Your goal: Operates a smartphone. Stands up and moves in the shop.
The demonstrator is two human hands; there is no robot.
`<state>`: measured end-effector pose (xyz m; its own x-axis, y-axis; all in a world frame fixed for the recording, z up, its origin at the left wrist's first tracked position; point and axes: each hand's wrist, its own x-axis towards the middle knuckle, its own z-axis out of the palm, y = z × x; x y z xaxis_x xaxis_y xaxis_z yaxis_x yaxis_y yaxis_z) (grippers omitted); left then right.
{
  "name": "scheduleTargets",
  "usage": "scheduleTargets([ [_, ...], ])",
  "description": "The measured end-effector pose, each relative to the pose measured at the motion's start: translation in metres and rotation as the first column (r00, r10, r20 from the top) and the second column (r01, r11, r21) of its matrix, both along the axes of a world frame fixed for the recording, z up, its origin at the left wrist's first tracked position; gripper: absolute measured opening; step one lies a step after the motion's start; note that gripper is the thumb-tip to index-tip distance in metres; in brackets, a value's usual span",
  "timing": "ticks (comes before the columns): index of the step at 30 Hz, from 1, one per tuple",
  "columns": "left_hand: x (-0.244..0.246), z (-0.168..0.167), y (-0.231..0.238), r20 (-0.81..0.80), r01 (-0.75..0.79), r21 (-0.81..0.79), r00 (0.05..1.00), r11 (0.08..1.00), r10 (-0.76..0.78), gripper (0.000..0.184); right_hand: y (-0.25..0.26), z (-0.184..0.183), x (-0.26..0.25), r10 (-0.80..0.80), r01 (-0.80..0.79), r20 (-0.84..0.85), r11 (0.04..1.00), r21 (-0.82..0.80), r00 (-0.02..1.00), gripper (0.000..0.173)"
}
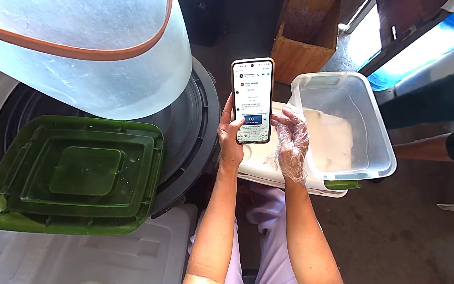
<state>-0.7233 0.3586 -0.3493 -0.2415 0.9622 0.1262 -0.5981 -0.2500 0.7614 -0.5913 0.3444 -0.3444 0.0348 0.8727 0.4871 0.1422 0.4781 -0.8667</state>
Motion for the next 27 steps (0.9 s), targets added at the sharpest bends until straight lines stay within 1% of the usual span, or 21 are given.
scheduleTargets([
  [2,-0.001,0.001,0.0,0.006,0.01,0.012,1.0,1.0,-0.01,0.065,0.0,0.001,0.0,0.008,-0.008,-0.012,1.0,-0.017,1.0,0.039],
  [4,-0.001,0.002,-0.001,-0.001,0.035,0.016,0.999,0.999,-0.035,0.062,-0.001,0.0,0.001,0.041,-0.043,-0.023,0.997,-0.071,0.999,0.043],
  [5,-0.002,0.001,-0.001,-0.002,0.045,0.016,0.999,0.999,-0.045,0.062,-0.002,0.0,0.002,0.057,-0.058,-0.022,0.995,-0.084,0.998,0.043],
  [6,-0.002,0.001,0.0,-0.004,0.055,0.021,0.998,0.998,-0.055,0.062,-0.002,-0.002,0.003,0.057,-0.057,0.0,0.997,-0.057,0.998,0.039],
  [8,-0.002,0.0,0.0,-0.008,0.063,0.028,0.998,0.998,-0.063,0.062,-0.003,-0.003,0.005,0.001,-0.007,0.087,0.997,0.071,0.996,0.026],
  [10,-0.002,0.0,0.0,-0.017,0.067,0.042,0.998,0.997,-0.066,0.061,-0.003,-0.003,0.009,-0.039,0.008,0.212,0.989,0.149,0.976,0.026],
  [13,-0.002,0.001,0.0,-0.031,0.054,0.036,0.998,0.998,-0.053,0.061,-0.005,-0.007,0.013,-0.025,-0.02,0.329,0.991,0.134,0.944,0.031],
  [22,-0.003,0.001,0.0,-0.028,0.048,0.021,0.998,0.999,-0.047,0.061,-0.005,-0.008,0.013,0.016,-0.069,0.348,0.988,0.139,0.937,0.038],
  [24,-0.003,0.002,0.0,-0.029,0.052,0.02,0.998,0.998,-0.052,0.061,-0.005,-0.008,0.012,0.005,-0.057,0.333,0.988,0.146,0.943,0.038],
  [27,-0.003,0.002,0.0,-0.022,0.051,0.023,0.998,0.998,-0.051,0.061,-0.006,-0.008,0.015,-0.041,-0.009,0.301,0.986,0.164,0.953,0.031],
])
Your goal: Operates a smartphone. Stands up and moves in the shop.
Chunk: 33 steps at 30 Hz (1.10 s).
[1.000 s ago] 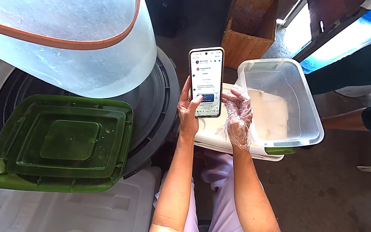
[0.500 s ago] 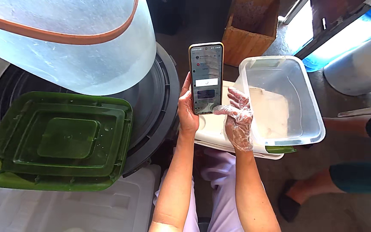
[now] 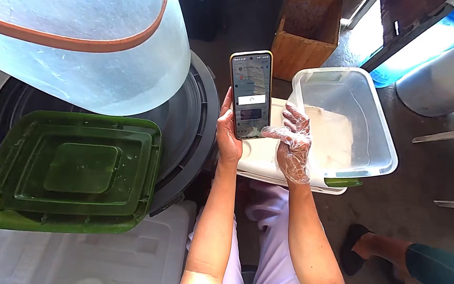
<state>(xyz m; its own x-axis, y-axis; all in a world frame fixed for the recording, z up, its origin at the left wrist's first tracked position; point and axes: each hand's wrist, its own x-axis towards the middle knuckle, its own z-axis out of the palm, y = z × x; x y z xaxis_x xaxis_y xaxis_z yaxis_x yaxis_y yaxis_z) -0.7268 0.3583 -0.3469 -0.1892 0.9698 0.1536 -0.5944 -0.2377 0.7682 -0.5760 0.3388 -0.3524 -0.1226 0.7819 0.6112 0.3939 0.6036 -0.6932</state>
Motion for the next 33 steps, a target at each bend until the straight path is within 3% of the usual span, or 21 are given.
scheduleTargets([
  [11,0.0003,0.0014,0.0006,-0.006,-0.013,-0.009,1.0,1.0,0.013,0.062,0.0009,-0.0022,0.0018,0.017,-0.017,0.095,1.0,-0.002,0.995,0.036],
  [23,0.0003,0.0008,0.0003,0.017,0.005,-0.003,1.0,1.0,-0.005,0.06,0.003,0.0,0.0041,0.085,-0.084,-0.186,0.996,0.013,0.979,0.029],
  [31,-0.0001,0.0015,-0.0002,0.005,0.009,-0.003,1.0,1.0,-0.009,0.061,0.0018,-0.0003,0.0016,0.064,-0.064,0.024,0.998,0.013,0.998,0.029],
  [33,-0.0001,0.0011,0.0002,0.01,0.007,0.001,1.0,1.0,-0.007,0.061,0.0021,0.0006,0.002,0.072,-0.072,-0.013,0.997,0.014,0.997,0.03],
])
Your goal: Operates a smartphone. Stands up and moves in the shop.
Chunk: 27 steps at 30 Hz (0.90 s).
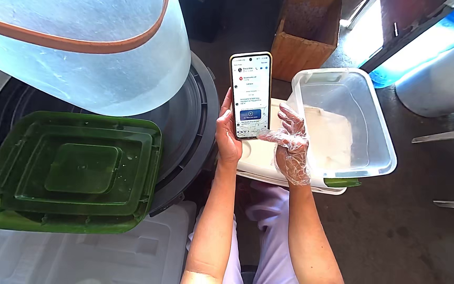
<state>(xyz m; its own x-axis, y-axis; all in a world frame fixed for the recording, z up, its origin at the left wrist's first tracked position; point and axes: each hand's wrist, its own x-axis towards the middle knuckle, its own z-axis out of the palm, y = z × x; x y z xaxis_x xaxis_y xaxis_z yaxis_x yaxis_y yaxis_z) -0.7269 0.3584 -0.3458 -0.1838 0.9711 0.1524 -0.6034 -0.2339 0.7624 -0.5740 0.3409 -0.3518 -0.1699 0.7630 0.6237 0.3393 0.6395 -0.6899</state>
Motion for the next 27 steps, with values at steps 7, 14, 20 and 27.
scheduleTargets([
  [7,-0.001,-0.001,0.001,0.031,0.015,0.021,0.999,1.0,-0.016,0.061,0.001,0.002,0.002,0.028,-0.031,-0.133,0.999,-0.023,0.991,0.029],
  [14,-0.001,0.001,0.001,0.007,0.007,-0.003,1.0,1.0,-0.007,0.062,0.0,0.001,0.0,-0.015,0.016,0.063,1.0,-0.011,0.998,0.033],
  [20,-0.001,-0.001,0.002,0.025,0.013,0.003,1.0,1.0,-0.013,0.062,0.002,0.0,-0.002,0.004,-0.004,-0.021,1.0,0.005,1.0,0.031],
  [27,0.0,-0.002,-0.003,-0.091,0.029,0.039,0.996,0.999,-0.025,0.062,0.002,0.016,-0.003,-0.108,0.036,-0.385,0.981,-0.189,0.917,0.047],
])
